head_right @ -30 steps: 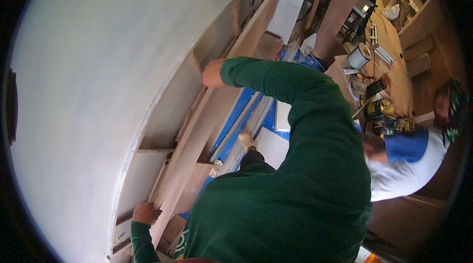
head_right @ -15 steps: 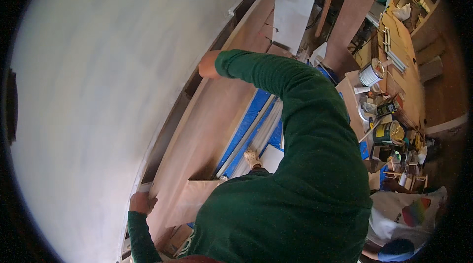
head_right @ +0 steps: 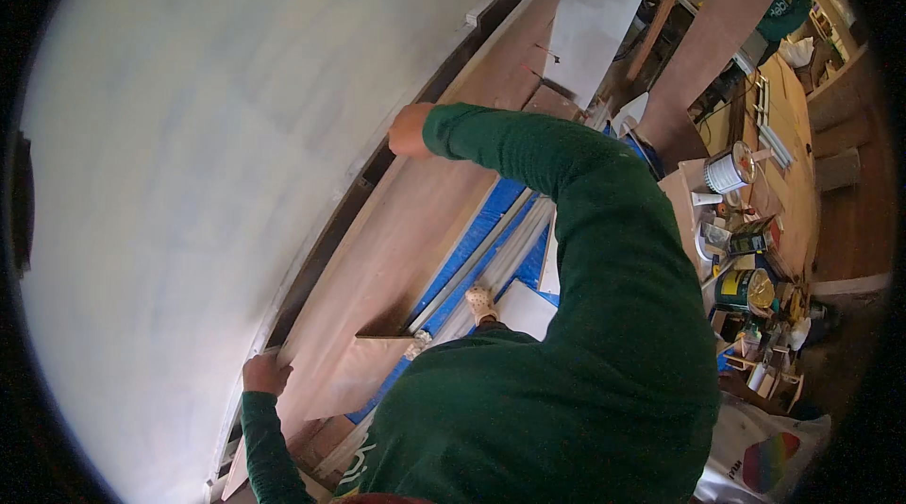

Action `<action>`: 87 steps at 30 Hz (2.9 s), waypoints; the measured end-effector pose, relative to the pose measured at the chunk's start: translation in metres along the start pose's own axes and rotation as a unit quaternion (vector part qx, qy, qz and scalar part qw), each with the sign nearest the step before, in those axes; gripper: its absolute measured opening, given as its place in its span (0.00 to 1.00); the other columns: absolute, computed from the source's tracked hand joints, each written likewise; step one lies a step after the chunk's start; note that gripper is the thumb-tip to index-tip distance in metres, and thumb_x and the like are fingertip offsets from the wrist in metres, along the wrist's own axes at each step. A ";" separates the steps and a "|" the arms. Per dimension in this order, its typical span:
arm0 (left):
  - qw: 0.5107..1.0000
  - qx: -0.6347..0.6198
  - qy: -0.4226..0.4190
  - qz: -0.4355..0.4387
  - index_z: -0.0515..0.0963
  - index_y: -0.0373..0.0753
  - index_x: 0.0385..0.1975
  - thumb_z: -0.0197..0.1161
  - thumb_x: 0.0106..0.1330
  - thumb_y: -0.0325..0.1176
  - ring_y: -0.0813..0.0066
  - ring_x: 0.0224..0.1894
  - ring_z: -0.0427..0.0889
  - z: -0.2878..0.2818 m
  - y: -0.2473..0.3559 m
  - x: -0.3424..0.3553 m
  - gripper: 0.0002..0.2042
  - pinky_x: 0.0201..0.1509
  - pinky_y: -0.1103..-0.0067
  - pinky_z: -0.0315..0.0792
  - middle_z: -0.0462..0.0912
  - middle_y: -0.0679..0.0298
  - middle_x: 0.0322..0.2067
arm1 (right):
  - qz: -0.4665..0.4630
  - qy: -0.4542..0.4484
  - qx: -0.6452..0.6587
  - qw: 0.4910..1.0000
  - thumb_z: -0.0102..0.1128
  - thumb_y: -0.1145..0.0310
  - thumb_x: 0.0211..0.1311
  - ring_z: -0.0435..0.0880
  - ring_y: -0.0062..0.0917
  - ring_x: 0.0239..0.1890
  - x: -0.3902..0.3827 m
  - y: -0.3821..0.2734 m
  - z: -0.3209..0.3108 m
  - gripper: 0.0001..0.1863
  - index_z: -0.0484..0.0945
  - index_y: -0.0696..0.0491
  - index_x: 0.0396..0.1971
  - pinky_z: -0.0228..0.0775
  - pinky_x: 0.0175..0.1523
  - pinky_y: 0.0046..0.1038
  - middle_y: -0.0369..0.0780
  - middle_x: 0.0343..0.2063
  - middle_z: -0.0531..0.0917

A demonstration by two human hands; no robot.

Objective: The person positions wooden panels against a wall frame and secures them into the overhead structure using an electric drill and screws.

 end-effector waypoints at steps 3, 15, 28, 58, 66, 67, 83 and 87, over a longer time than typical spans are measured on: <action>1.000 0.008 0.017 -0.003 0.84 0.40 0.34 0.71 0.54 0.49 0.50 0.35 0.84 0.005 0.001 0.000 0.18 0.42 0.59 0.77 0.85 0.51 0.29 | -0.001 0.011 0.022 1.000 0.62 0.72 0.45 0.86 0.45 0.37 0.003 0.002 0.002 0.09 0.85 0.56 0.28 0.79 0.42 0.45 0.48 0.31 0.86; 0.979 -0.019 0.135 -0.154 0.83 0.39 0.32 0.74 0.53 0.50 0.52 0.32 0.84 -0.004 0.005 -0.007 0.19 0.36 0.61 0.76 0.84 0.53 0.26 | 0.048 0.130 0.076 0.987 0.60 0.71 0.51 0.84 0.45 0.36 0.006 0.011 0.011 0.06 0.78 0.53 0.31 0.76 0.41 0.45 0.45 0.32 0.84; 0.866 -0.183 0.359 -0.297 0.69 0.41 0.21 0.75 0.51 0.54 0.57 0.24 0.76 0.030 0.004 -0.011 0.25 0.30 0.64 0.70 0.75 0.61 0.20 | 0.423 0.509 0.392 0.639 0.72 0.44 0.53 0.55 0.45 0.71 -0.020 -0.030 0.088 0.52 0.54 0.45 0.74 0.54 0.70 0.46 0.49 0.71 0.56; 0.774 -0.329 0.489 -0.233 0.74 0.39 0.29 0.70 0.57 0.44 0.55 0.33 0.81 0.077 -0.019 -0.035 0.15 0.39 0.64 0.76 0.78 0.57 0.28 | 0.249 0.030 0.942 0.222 0.50 0.18 0.48 0.36 0.49 0.77 0.083 -0.349 0.008 0.64 0.28 0.36 0.76 0.33 0.71 0.68 0.44 0.76 0.31; 0.827 -0.266 0.464 -0.174 0.77 0.45 0.39 0.67 0.59 0.42 0.61 0.45 0.81 0.117 -0.106 -0.097 0.13 0.53 0.62 0.72 0.78 0.60 0.41 | 0.255 0.093 0.944 0.189 0.48 0.22 0.53 0.34 0.46 0.78 0.169 -0.422 0.015 0.61 0.21 0.33 0.74 0.27 0.72 0.66 0.41 0.76 0.28; 0.823 -0.213 0.495 -0.182 0.76 0.47 0.45 0.67 0.59 0.45 0.60 0.51 0.78 0.127 -0.129 -0.109 0.17 0.58 0.60 0.70 0.76 0.59 0.46 | 0.270 0.115 0.942 0.165 0.48 0.22 0.54 0.35 0.46 0.78 0.176 -0.421 0.024 0.61 0.20 0.32 0.73 0.27 0.72 0.66 0.40 0.76 0.28; 0.878 -0.007 0.478 0.009 0.81 0.48 0.49 0.77 0.50 0.51 0.63 0.49 0.77 0.210 -0.251 -0.125 0.26 0.54 0.63 0.68 0.79 0.63 0.47 | 0.540 0.420 0.728 0.044 0.35 0.31 0.68 0.40 0.35 0.78 0.200 -0.601 0.425 0.48 0.43 0.52 0.75 0.31 0.77 0.40 0.43 0.77 0.41; 0.865 -0.015 0.497 0.065 0.81 0.44 0.50 0.79 0.50 0.47 0.60 0.49 0.75 0.202 -0.244 -0.109 0.27 0.52 0.63 0.70 0.77 0.61 0.46 | 0.654 -0.200 0.335 0.648 0.35 0.58 0.75 0.52 0.32 0.75 0.287 -0.634 0.489 0.31 0.54 0.54 0.73 0.49 0.75 0.41 0.44 0.75 0.52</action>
Point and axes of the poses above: each hand's wrist, its own x-axis towards the middle knuckle, its own z-axis out of the palm, y = z × x, the point moved 2 cm from there along x, towards the middle knuckle
